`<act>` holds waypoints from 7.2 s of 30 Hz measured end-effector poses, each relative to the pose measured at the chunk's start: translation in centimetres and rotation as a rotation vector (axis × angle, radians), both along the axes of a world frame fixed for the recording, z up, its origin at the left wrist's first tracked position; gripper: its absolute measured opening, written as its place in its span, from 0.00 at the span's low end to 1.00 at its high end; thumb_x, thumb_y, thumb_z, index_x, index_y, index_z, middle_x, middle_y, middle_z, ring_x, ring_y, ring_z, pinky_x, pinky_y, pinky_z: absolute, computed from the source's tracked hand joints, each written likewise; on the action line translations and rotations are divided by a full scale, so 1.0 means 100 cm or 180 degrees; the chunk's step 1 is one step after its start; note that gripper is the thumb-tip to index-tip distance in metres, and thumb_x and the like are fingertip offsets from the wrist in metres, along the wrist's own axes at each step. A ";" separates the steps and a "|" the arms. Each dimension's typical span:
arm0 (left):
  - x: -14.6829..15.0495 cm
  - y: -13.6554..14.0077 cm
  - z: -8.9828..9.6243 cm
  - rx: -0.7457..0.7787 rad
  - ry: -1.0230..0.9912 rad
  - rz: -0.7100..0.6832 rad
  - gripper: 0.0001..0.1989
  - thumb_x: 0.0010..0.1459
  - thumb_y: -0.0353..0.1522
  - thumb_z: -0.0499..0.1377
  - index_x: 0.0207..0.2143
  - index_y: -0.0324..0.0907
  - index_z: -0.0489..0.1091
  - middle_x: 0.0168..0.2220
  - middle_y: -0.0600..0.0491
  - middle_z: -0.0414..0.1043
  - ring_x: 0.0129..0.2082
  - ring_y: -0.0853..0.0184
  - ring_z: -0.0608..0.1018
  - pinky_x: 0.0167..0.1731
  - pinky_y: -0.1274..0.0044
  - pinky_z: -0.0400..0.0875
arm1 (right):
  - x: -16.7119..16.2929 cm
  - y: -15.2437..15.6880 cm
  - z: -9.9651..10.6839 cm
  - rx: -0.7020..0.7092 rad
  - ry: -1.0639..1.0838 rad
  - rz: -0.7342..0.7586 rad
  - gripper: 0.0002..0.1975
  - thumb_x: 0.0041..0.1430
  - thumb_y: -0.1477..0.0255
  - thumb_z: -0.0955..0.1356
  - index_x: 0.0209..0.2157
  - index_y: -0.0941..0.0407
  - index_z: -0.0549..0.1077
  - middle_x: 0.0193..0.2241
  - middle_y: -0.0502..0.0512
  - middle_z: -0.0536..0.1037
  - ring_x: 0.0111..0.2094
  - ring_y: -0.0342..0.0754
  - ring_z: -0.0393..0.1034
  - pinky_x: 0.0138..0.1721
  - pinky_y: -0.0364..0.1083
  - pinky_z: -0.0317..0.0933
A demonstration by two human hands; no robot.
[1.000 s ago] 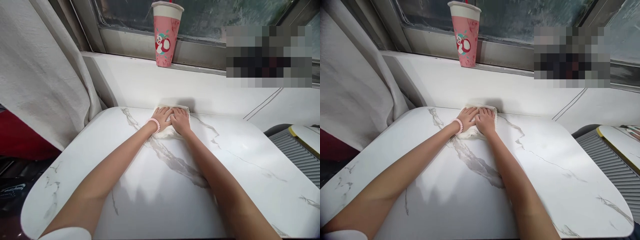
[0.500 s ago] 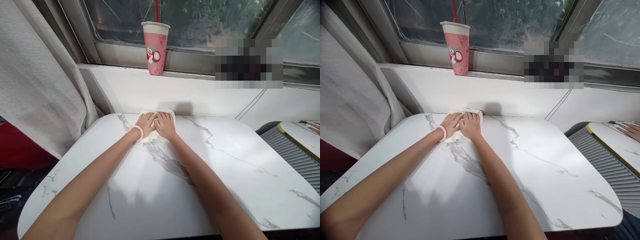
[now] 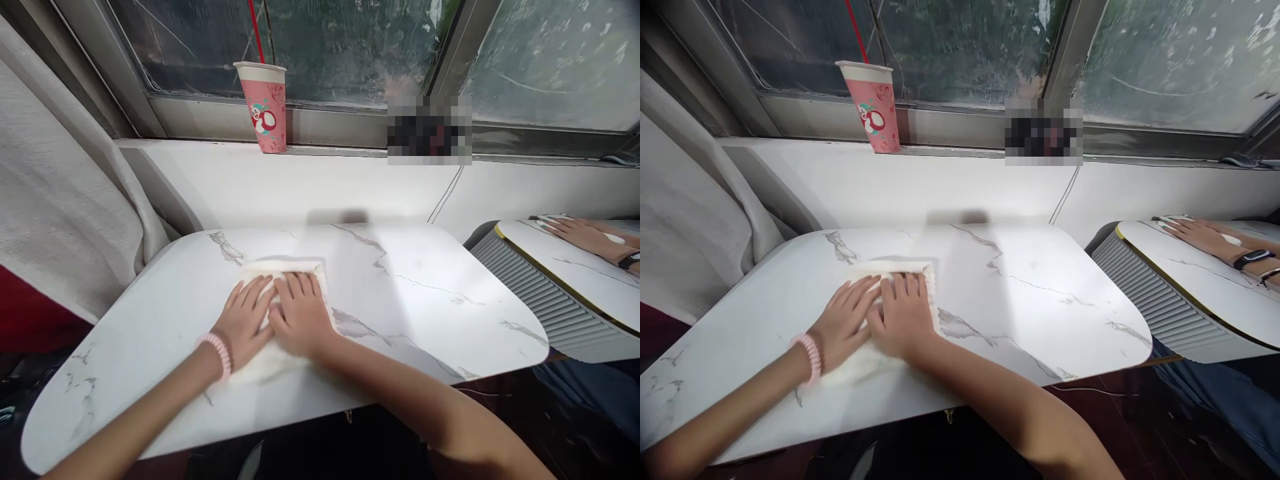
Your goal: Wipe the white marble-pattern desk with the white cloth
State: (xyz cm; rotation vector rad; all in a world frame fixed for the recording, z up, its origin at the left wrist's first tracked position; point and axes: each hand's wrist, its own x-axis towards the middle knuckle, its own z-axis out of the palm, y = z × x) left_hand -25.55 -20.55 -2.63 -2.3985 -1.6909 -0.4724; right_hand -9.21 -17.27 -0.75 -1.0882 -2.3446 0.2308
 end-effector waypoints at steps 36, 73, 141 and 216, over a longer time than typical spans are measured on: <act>-0.088 0.046 0.022 -0.0871 -0.0456 -0.0043 0.31 0.56 0.43 0.51 0.59 0.41 0.57 0.64 0.42 0.57 0.64 0.53 0.57 0.64 0.56 0.44 | -0.095 0.033 -0.003 -0.0042 -0.0222 -0.0170 0.21 0.63 0.71 0.57 0.55 0.63 0.65 0.55 0.66 0.67 0.57 0.60 0.54 0.62 0.62 0.40; -0.154 0.136 0.024 -0.1020 -0.0291 0.0230 0.31 0.62 0.42 0.48 0.63 0.37 0.54 0.67 0.42 0.50 0.68 0.56 0.51 0.65 0.58 0.40 | -0.175 0.128 -0.009 0.0195 -0.0255 -0.0381 0.20 0.63 0.73 0.56 0.53 0.62 0.68 0.51 0.65 0.72 0.54 0.58 0.60 0.60 0.58 0.43; -0.228 0.145 0.013 -0.0689 -0.0334 0.0078 0.31 0.59 0.44 0.49 0.61 0.39 0.58 0.64 0.41 0.57 0.64 0.55 0.58 0.64 0.59 0.47 | -0.229 0.124 -0.004 0.0177 0.0175 -0.0268 0.19 0.63 0.73 0.57 0.51 0.64 0.70 0.49 0.66 0.74 0.53 0.59 0.61 0.60 0.59 0.45; -0.111 0.130 0.022 -0.0975 -0.0129 0.0277 0.30 0.63 0.43 0.48 0.64 0.40 0.54 0.68 0.43 0.47 0.68 0.54 0.49 0.64 0.57 0.40 | -0.128 0.109 -0.005 -0.0381 0.0238 -0.0544 0.22 0.64 0.72 0.56 0.56 0.60 0.66 0.59 0.62 0.66 0.60 0.57 0.54 0.64 0.65 0.33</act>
